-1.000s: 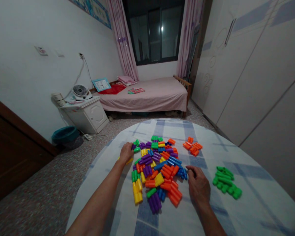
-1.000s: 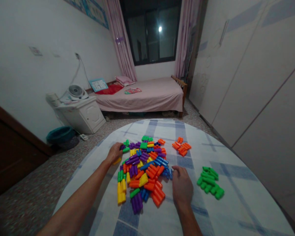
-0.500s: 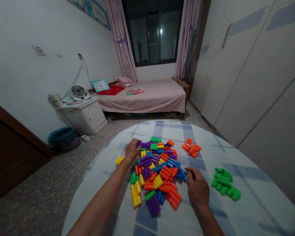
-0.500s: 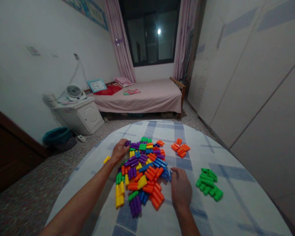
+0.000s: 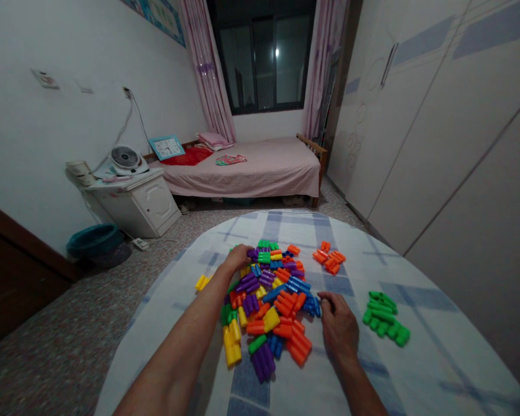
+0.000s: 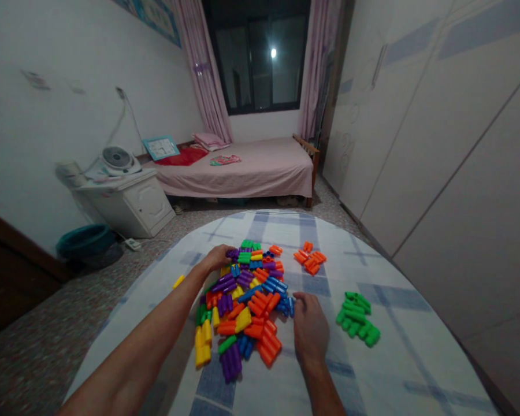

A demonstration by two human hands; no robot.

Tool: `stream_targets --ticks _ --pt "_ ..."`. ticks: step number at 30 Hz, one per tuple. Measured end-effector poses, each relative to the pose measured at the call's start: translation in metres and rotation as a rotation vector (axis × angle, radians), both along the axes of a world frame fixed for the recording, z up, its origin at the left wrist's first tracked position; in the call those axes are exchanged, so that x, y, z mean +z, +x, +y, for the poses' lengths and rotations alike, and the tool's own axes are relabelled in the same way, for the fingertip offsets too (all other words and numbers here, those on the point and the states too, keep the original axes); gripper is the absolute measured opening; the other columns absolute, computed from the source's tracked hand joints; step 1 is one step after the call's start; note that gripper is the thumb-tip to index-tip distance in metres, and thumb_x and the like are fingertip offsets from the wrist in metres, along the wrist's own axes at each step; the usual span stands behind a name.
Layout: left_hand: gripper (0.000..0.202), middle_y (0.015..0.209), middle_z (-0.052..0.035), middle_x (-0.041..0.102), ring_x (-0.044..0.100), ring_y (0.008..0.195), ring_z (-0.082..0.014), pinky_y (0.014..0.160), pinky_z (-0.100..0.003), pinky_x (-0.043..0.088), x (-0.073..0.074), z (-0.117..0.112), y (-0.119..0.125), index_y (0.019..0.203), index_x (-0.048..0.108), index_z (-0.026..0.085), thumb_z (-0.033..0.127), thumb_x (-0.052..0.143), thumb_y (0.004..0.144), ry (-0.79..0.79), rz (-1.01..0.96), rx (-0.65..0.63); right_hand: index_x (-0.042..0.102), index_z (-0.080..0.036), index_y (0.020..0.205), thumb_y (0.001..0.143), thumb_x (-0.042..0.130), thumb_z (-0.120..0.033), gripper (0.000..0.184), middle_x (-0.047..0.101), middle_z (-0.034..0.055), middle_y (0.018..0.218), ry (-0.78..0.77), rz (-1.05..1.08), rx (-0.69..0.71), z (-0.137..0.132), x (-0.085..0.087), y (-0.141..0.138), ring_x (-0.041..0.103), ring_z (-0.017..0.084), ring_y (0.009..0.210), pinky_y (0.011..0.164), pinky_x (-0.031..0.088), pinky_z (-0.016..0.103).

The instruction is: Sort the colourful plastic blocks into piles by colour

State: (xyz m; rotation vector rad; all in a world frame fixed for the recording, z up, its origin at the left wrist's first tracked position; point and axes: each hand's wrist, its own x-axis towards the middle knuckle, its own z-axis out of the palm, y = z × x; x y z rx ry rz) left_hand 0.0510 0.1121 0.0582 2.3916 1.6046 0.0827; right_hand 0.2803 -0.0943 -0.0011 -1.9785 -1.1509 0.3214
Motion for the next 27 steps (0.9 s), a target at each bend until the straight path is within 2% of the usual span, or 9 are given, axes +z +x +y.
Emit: stream_targets --ticks 4,8,13,16,19,22,24,27 --pt "0.029 0.089 -0.0021 0.066 0.062 0.085 -0.0187 0.072 -0.024 0.044 0.000 0.002 0.001 0.095 0.069 0.025 0.018 0.060 0.068 0.004 0.034 -0.005 0.064 -0.023 0.094 0.084 0.038 -0.034 0.030 0.066 0.0029 0.097 0.002 0.012 0.001 0.000 0.000 0.000 0.059 0.018 0.084 0.071 0.038 0.027" --pt "0.039 0.103 -0.0056 0.060 0.060 0.091 -0.0211 0.077 -0.027 0.044 -0.005 -0.001 0.002 0.108 0.064 0.026 0.021 0.060 0.069 0.059 0.030 0.013 0.064 -0.023 0.094 0.084 0.037 -0.033 0.030 0.065 0.0030 0.098 0.003 0.014 -0.006 0.000 0.001 0.000 0.059 0.018 0.086 0.071 0.038 0.027" --pt "0.036 0.109 -0.0065 0.054 0.059 0.093 -0.0186 0.081 -0.027 0.044 -0.015 -0.006 -0.002 0.114 0.059 0.023 0.025 0.056 0.078 0.133 -0.042 0.035 0.064 -0.023 0.094 0.084 0.038 -0.034 0.031 0.065 0.0030 0.101 -0.003 0.021 -0.002 0.000 0.003 -0.001 0.059 0.018 0.086 0.071 0.038 0.027" --pt "0.038 0.112 -0.0066 0.053 0.057 0.098 -0.0164 0.086 -0.026 0.044 -0.014 -0.004 -0.008 0.121 0.052 0.021 0.028 0.051 0.084 0.184 -0.116 0.060 0.064 -0.024 0.093 0.084 0.038 -0.034 0.030 0.065 0.0023 0.100 -0.025 0.028 -0.013 0.000 0.004 -0.001 0.059 0.018 0.086 0.071 0.038 0.028" --pt "0.039 0.114 -0.0071 0.052 0.053 0.105 -0.0161 0.092 -0.026 0.042 -0.006 -0.001 -0.022 0.125 0.047 0.019 0.029 0.047 0.087 0.245 -0.193 0.096 0.064 -0.024 0.094 0.084 0.038 -0.034 0.030 0.065 0.0028 0.099 -0.019 0.020 -0.008 0.000 0.005 -0.002 0.059 0.019 0.085 0.070 0.038 0.028" --pt "0.039 0.115 -0.0074 0.051 0.054 0.105 -0.0167 0.092 -0.027 0.042 0.003 0.000 -0.045 0.125 0.047 0.019 0.031 0.045 0.088 0.315 -0.198 0.181 0.065 -0.023 0.094 0.084 0.037 -0.034 0.031 0.065 0.0028 0.099 -0.007 0.010 0.001 -0.001 0.004 -0.001 0.059 0.018 0.085 0.071 0.039 0.027" --pt "0.039 0.115 -0.0078 0.051 0.055 0.102 -0.0179 0.087 -0.027 0.045 0.005 -0.001 -0.064 0.124 0.047 0.020 0.032 0.046 0.087 0.314 -0.106 0.263 0.065 -0.024 0.094 0.084 0.037 -0.033 0.031 0.065 0.0024 0.099 -0.011 0.006 0.001 -0.001 0.003 -0.001 0.059 0.018 0.085 0.071 0.039 0.028" --pt "0.036 0.115 -0.0090 0.050 0.058 0.098 -0.0203 0.079 -0.029 0.047 0.000 -0.006 -0.086 0.119 0.050 0.022 0.032 0.044 0.086 0.235 0.087 0.363 0.065 -0.024 0.094 0.084 0.038 -0.034 0.030 0.065 0.0019 0.100 -0.014 0.006 0.002 0.000 0.001 -0.001 0.059 0.018 0.087 0.072 0.039 0.027"
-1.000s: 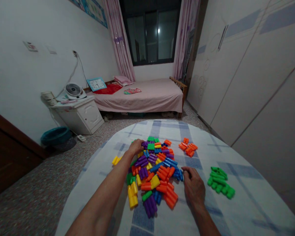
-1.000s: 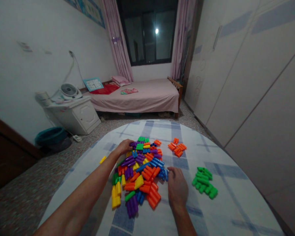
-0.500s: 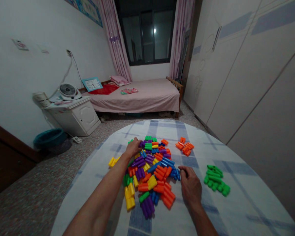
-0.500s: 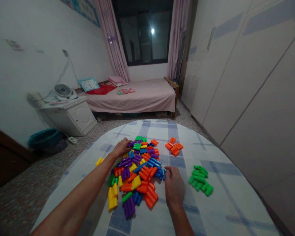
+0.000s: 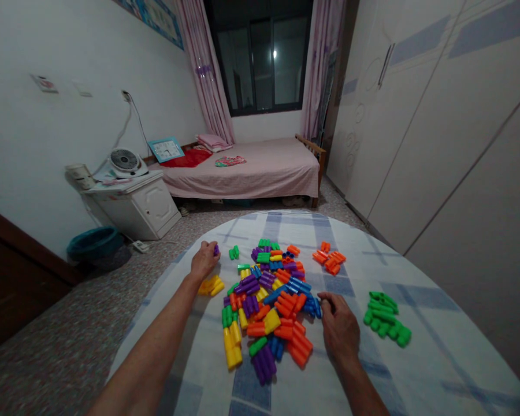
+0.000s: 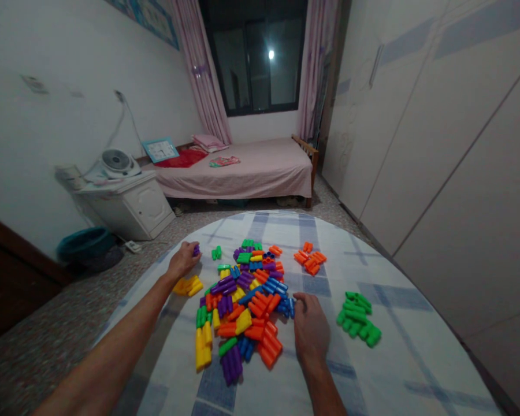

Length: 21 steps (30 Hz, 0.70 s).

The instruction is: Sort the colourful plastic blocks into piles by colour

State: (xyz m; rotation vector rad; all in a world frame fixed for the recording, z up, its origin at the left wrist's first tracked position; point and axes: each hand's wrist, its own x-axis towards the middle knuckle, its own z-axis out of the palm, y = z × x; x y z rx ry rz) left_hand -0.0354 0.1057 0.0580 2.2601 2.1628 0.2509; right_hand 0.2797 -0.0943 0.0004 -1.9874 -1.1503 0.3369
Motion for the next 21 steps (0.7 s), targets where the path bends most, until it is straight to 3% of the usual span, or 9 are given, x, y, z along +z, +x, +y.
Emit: stream_targets --ticks 5,9,16,21 --pt "0.041 0.112 -0.0116 0.051 0.059 0.098 -0.0256 0.076 -0.034 0.047 -0.014 -0.009 -0.009 0.112 0.054 0.021 0.048 0.042 0.084 -0.116 0.120 0.034 0.065 -0.023 0.094 0.083 0.038 -0.033 0.031 0.066 0.0026 0.100 0.009 0.003 0.003 0.001 -0.001 0.000 0.060 0.018 0.087 0.072 0.039 0.028" --pt "0.054 0.116 -0.0129 0.050 0.058 0.102 -0.0279 0.079 -0.036 0.046 -0.015 -0.006 -0.007 0.117 0.053 0.022 0.059 0.044 0.079 -0.151 0.096 0.003 0.065 -0.023 0.094 0.083 0.037 -0.033 0.032 0.066 0.0025 0.099 0.020 -0.004 0.004 0.001 0.000 0.001 0.060 0.018 0.086 0.071 0.040 0.027" --pt "0.044 0.117 -0.0090 0.052 0.055 0.103 -0.0197 0.086 -0.026 0.042 -0.021 0.007 -0.012 0.116 0.056 0.020 0.040 0.059 0.076 -0.079 -0.082 -0.076 0.065 -0.023 0.094 0.083 0.037 -0.034 0.032 0.066 0.0023 0.099 0.016 0.004 0.004 0.000 0.001 0.000 0.060 0.018 0.087 0.072 0.039 0.027" --pt "0.047 0.118 -0.0082 0.054 0.054 0.105 -0.0177 0.089 -0.024 0.041 -0.021 0.012 -0.004 0.119 0.055 0.018 0.042 0.059 0.078 -0.045 -0.125 -0.137 0.065 -0.023 0.094 0.083 0.037 -0.033 0.031 0.066 0.0026 0.100 0.004 -0.001 -0.007 0.000 0.002 0.000 0.060 0.018 0.087 0.070 0.039 0.027"
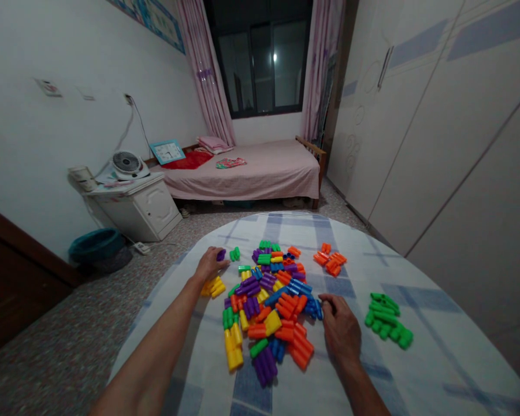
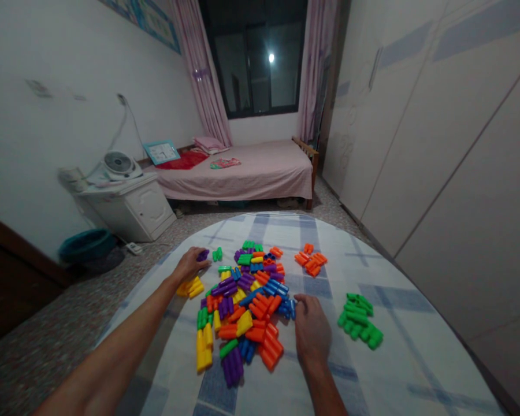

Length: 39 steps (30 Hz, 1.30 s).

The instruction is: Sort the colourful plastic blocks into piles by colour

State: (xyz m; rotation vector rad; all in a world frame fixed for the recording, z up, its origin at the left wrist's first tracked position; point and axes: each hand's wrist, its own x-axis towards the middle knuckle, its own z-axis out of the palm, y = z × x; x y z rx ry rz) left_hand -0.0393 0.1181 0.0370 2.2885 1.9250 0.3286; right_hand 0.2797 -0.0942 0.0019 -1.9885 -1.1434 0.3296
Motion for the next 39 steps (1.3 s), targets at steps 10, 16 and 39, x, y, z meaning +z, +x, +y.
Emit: stream_targets --ticks 10,16,39 --pt "0.034 0.126 -0.0099 0.053 0.050 0.114 -0.0266 0.097 -0.039 0.039 -0.010 -0.083 0.001 0.106 0.063 0.022 0.043 0.051 0.082 0.268 0.111 -0.014 0.065 -0.024 0.094 0.084 0.038 -0.032 0.030 0.065 0.0013 0.099 0.013 0.001 0.012 0.000 0.000 -0.001 0.059 0.017 0.086 0.072 0.038 0.027" --pt "0.036 0.121 -0.0131 0.057 0.052 0.112 -0.0266 0.097 -0.040 0.041 -0.027 -0.097 -0.017 0.109 0.061 0.016 0.038 0.048 0.084 0.312 0.047 0.068 0.065 -0.023 0.093 0.083 0.038 -0.032 0.030 0.065 0.0013 0.098 0.027 -0.007 0.004 0.000 0.001 -0.001 0.059 0.016 0.084 0.071 0.037 0.027" --pt "0.025 0.095 -0.0052 0.056 0.052 0.093 -0.0203 0.082 -0.031 0.041 0.021 -0.111 0.079 0.096 0.060 0.019 0.033 0.063 0.076 0.035 -0.079 -0.247 0.065 -0.024 0.093 0.083 0.039 -0.032 0.029 0.066 0.0010 0.099 -0.004 -0.021 -0.012 0.001 0.000 0.000 0.059 0.017 0.084 0.069 0.037 0.027"
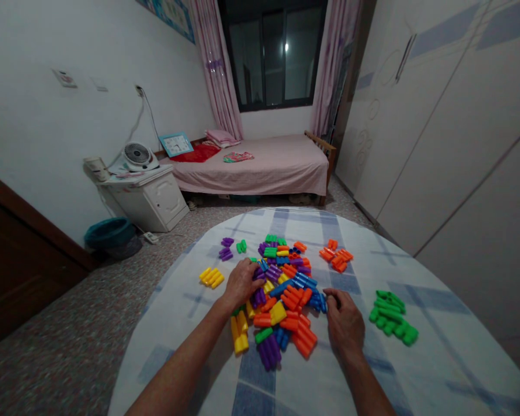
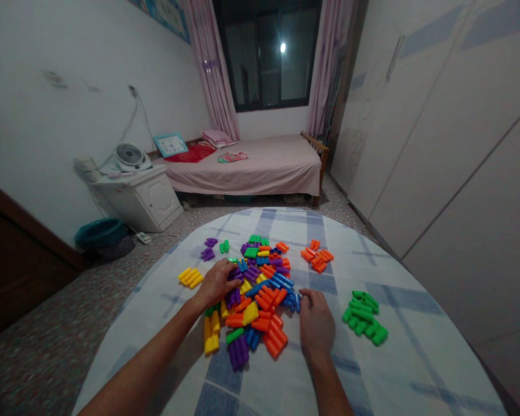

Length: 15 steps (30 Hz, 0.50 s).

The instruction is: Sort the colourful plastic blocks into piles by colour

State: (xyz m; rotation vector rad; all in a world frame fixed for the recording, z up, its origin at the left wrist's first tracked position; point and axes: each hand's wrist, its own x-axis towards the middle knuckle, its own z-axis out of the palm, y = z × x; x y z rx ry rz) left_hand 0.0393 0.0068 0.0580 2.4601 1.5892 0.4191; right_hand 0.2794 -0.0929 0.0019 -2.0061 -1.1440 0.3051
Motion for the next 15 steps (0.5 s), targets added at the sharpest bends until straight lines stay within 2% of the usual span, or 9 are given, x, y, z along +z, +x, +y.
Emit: stream_targets --ticks 4,10,15 --pt "0.017 0.091 -0.0023 0.055 0.052 0.088 -0.0175 0.079 -0.029 0.041 0.000 -0.001 -0.001 0.089 0.056 0.020 0.027 0.061 0.075 -0.006 -0.086 0.009 0.065 -0.024 0.093 0.083 0.038 -0.032 0.030 0.066 0.0016 0.099 -0.005 -0.006 0.009 0.000 0.001 0.000 0.059 0.017 0.085 0.069 0.038 0.027" --pt "0.011 0.083 -0.0004 0.054 0.054 0.079 -0.0154 0.073 -0.029 0.044 -0.010 0.005 -0.011 0.082 0.055 0.019 0.025 0.059 0.073 -0.082 -0.418 0.060 0.065 -0.024 0.093 0.083 0.038 -0.032 0.030 0.066 0.0013 0.099 -0.006 -0.009 0.007 -0.001 0.002 -0.001 0.059 0.017 0.085 0.069 0.038 0.027" --pt "0.009 0.104 -0.0047 0.058 0.055 0.099 -0.0193 0.085 -0.034 0.045 -0.015 0.010 -0.018 0.076 0.056 0.018 0.025 0.059 0.071 -0.076 -0.640 0.033 0.065 -0.023 0.093 0.083 0.038 -0.032 0.031 0.066 0.0021 0.098 -0.006 0.000 0.006 -0.001 0.001 -0.001 0.059 0.017 0.083 0.068 0.037 0.027"
